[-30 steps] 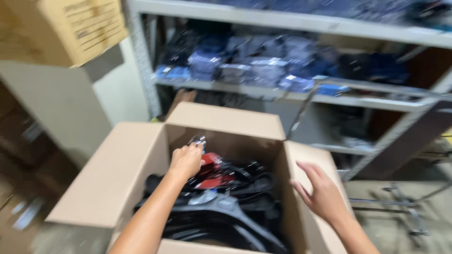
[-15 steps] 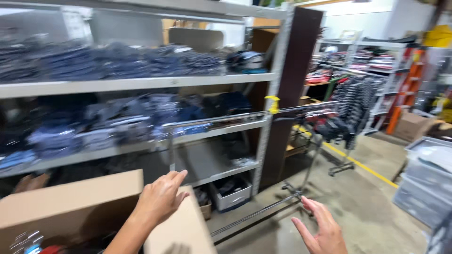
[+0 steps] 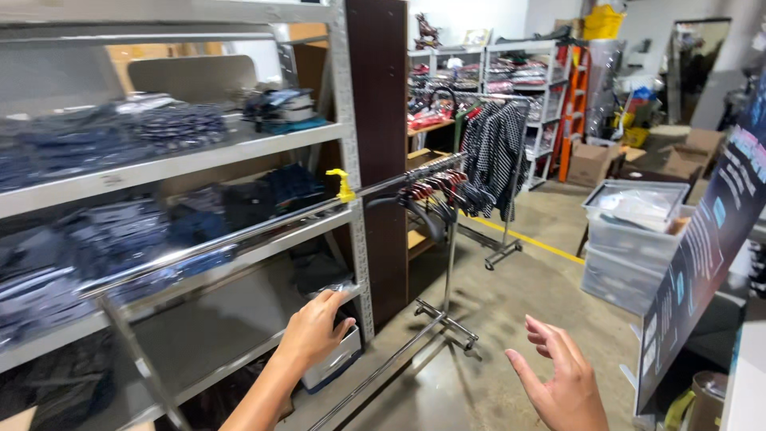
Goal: The person removes hangers from a clothing rack and places them into a cardboard box.
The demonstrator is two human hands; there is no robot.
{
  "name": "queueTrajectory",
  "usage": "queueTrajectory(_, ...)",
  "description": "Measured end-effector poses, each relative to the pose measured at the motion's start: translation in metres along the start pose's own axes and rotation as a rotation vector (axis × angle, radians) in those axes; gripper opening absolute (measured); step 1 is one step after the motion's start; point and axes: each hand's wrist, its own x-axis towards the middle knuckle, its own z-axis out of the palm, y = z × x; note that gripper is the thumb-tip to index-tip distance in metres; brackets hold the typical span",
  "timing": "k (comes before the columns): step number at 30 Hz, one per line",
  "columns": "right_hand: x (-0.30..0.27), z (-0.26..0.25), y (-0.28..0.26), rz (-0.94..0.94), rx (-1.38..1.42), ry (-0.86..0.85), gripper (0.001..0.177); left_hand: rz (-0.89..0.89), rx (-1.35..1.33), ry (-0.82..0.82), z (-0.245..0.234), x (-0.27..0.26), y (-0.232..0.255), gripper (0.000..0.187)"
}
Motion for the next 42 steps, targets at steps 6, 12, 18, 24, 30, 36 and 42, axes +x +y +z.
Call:
queueTrajectory(6,0.048,0.069,0.075,0.053,-0.023,-0.068,0.055,0.023,-0.060,-0.018,0.081,0.117,-0.026,0.045)
queueTrajectory(12,0.119,0.178,0.191,0.072,-0.080,-0.107,0.058,0.116,-0.140,0.100,0.170,0.259,-0.090,0.039)
queueTrajectory(18,0.164,0.281,0.273,0.226,-0.052,-0.233,0.057,0.072,-0.133,0.046,0.228,0.368,-0.131,0.040)
queueTrajectory(24,0.238,0.367,0.315,0.223,-0.077,-0.437,0.055,0.065,-0.054,0.037,0.289,0.462,-0.161,0.035)
queueTrajectory(30,0.285,0.500,0.394,0.075,-0.090,-0.472,0.063,0.146,0.103,0.093,0.345,0.540,-0.194,0.051)
queueTrajectory(36,0.316,0.599,0.437,-0.029,-0.315,-0.523,0.074,0.011,0.010,-0.098,0.347,0.621,-0.213,0.055)
queueTrajectory(42,0.325,0.632,0.448,-0.021,-0.448,-0.462,0.082,-0.018,-0.400,0.018,0.358,0.688,-0.218,0.024)
